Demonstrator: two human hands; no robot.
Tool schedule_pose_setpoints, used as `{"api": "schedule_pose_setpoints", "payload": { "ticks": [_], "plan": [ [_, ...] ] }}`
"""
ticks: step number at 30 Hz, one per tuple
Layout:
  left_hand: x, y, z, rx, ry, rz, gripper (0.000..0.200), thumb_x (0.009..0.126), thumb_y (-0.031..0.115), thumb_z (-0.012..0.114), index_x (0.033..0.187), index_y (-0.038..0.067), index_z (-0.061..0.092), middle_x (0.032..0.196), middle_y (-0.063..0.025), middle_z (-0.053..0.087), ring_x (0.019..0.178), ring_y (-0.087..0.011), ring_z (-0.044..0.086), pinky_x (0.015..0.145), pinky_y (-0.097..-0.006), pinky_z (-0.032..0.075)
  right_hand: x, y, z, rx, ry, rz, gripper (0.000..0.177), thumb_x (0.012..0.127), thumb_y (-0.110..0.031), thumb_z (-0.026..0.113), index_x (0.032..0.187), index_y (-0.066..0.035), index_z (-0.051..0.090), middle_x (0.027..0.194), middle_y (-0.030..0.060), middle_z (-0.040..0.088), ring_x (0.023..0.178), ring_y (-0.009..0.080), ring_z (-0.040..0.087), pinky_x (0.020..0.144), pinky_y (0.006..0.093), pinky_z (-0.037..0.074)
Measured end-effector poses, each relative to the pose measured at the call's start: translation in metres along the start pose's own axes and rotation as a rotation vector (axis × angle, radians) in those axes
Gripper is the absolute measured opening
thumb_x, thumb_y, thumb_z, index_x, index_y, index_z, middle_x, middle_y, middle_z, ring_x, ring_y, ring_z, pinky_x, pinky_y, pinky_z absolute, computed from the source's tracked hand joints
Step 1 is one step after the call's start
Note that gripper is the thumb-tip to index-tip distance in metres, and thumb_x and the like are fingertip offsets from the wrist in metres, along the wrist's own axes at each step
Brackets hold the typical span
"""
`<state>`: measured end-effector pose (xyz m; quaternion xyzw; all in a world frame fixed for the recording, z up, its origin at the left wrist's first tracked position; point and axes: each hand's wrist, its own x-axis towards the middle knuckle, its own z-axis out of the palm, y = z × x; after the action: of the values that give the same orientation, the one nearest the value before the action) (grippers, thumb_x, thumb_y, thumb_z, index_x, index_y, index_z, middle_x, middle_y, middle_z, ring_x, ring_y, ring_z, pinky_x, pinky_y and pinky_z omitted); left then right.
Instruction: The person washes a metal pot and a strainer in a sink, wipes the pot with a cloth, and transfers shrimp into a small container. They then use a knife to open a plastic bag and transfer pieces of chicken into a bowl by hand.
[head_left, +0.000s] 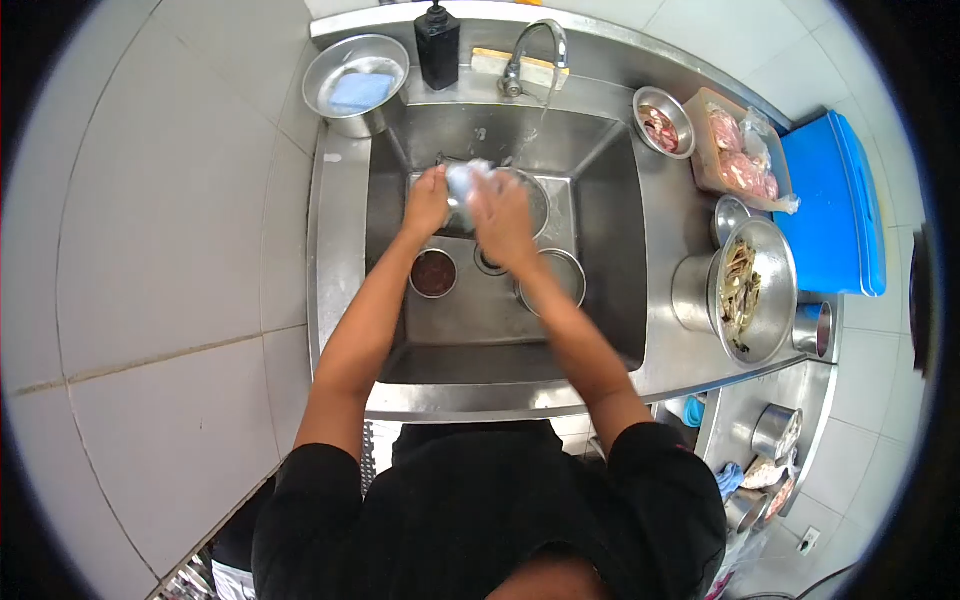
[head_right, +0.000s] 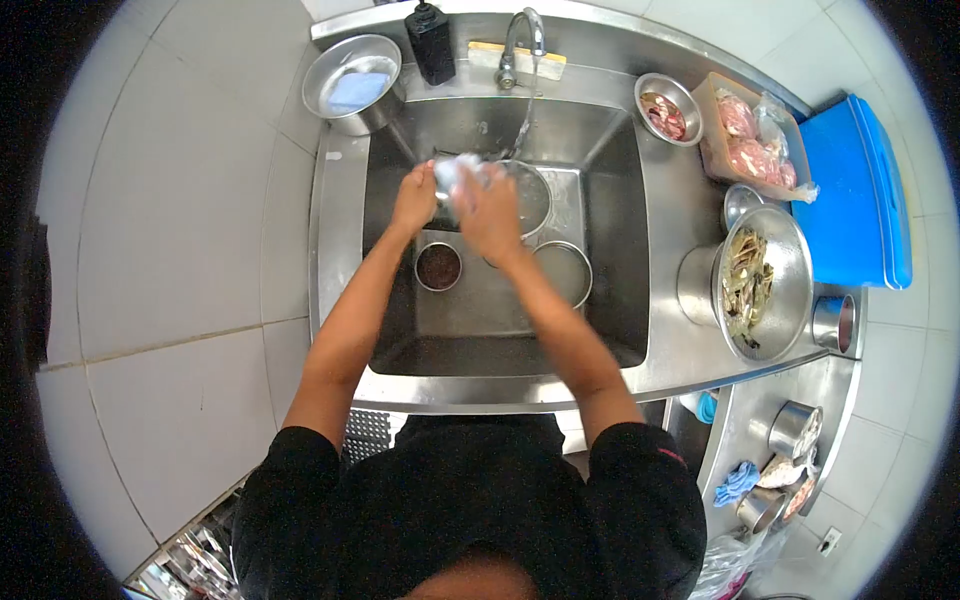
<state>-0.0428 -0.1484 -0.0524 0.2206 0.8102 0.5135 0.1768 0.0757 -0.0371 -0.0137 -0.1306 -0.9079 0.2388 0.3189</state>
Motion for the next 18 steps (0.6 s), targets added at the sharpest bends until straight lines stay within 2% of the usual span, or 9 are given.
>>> {"api": "schedule_pose_setpoints", "payload": {
  "ticks": [1,4,8,10,11,12,15,17,18],
  "plan": [
    [0.0,0.004,0.013,0.053,0.136,0.08,0.039,0.099,0.03,0.037,0.1,-0.003,0.059,0.084,-0.0173,0.064,0.079,-0.0227,0.06,0.075,-0.034,0.045,-0.009,-0.011,0.002,-0.111,0.064,-0.075,0.041,0.083,-0.035,0.06,0.116,-0.011,0.059,0.098,0.0249,0.06,0.092,0.0386,0.059,0.081,0.0429,0.047],
    [-0.026,0.017,0.017,-0.01,0.079,0.191,0.034,0.098,0.026,0.039,0.099,-0.002,0.058,0.081,-0.022,0.062,0.075,-0.0292,0.062,0.07,-0.037,0.046,-0.01,-0.011,0.001,-0.194,0.159,-0.032,0.038,0.082,-0.029,0.059,0.115,-0.009,0.06,0.094,0.0185,0.06,0.086,0.0354,0.059,0.079,0.0413,0.047],
    [-0.054,0.044,0.008,0.176,0.035,0.388,0.029,0.097,0.023,0.043,0.09,-0.001,0.057,0.075,-0.0258,0.059,0.07,-0.0444,0.059,0.059,-0.0417,0.045,0.058,0.057,0.001,0.66,-0.667,0.743,0.04,0.083,-0.028,0.058,0.115,-0.003,0.057,0.091,0.0113,0.063,0.075,0.0209,0.059,0.07,0.037,0.048],
    [-0.048,0.044,0.014,0.208,0.103,0.401,0.031,0.096,0.024,0.043,0.083,-0.002,0.056,0.075,-0.0264,0.059,0.072,-0.0471,0.056,0.058,-0.045,0.045,0.057,0.056,0.006,0.691,-0.612,0.565,0.043,0.084,-0.029,0.058,0.116,0.0,0.056,0.088,0.0132,0.064,0.07,0.0161,0.058,0.066,0.0354,0.049],
    [-0.04,0.039,0.017,0.24,0.176,0.375,0.032,0.096,0.024,0.043,0.082,-0.002,0.055,0.075,-0.0267,0.059,0.072,-0.0467,0.056,0.059,-0.0463,0.045,0.042,0.052,0.007,0.849,-0.56,0.751,0.043,0.083,-0.022,0.056,0.119,0.0,0.054,0.1,0.0183,0.061,0.083,0.0223,0.06,0.076,0.0394,0.048],
    [-0.035,0.033,0.02,0.27,0.246,0.338,0.033,0.096,0.024,0.044,0.08,-0.002,0.055,0.075,-0.0269,0.059,0.072,-0.0463,0.057,0.059,-0.0476,0.044,0.019,0.028,0.008,0.846,-0.575,0.748,0.043,0.083,-0.022,0.056,0.119,0.0,0.054,0.1,0.0183,0.061,0.083,0.0223,0.06,0.076,0.0394,0.048],
    [-0.023,0.026,0.022,0.25,0.25,0.328,0.032,0.095,0.024,0.046,0.079,-0.001,0.056,0.073,-0.0272,0.059,0.071,-0.0458,0.057,0.06,-0.0516,0.043,-0.03,-0.021,0.003,-0.078,0.081,0.117,0.048,0.079,-0.017,0.055,0.124,0.0,0.05,0.116,0.0228,0.054,0.101,0.0326,0.056,0.086,0.0448,0.043],
    [-0.033,0.04,0.013,0.245,0.183,0.375,0.031,0.095,0.024,0.047,0.082,-0.002,0.058,0.075,-0.0263,0.059,0.071,-0.0451,0.057,0.059,-0.0475,0.044,-0.041,-0.027,-0.003,0.053,0.064,0.194,0.053,0.075,-0.017,0.055,0.125,-0.002,0.048,0.128,0.0246,0.044,0.115,0.0411,0.044,0.094,0.0478,0.036],
    [-0.042,0.048,0.007,0.255,0.182,0.371,0.031,0.095,0.024,0.047,0.082,-0.002,0.058,0.075,-0.0263,0.059,0.071,-0.0451,0.057,0.059,-0.0475,0.044,-0.026,-0.015,-0.013,-0.097,0.096,0.042,0.049,0.077,-0.024,0.056,0.12,-0.001,0.052,0.116,0.0249,0.053,0.106,0.038,0.054,0.089,0.0456,0.042]
  ]
}}
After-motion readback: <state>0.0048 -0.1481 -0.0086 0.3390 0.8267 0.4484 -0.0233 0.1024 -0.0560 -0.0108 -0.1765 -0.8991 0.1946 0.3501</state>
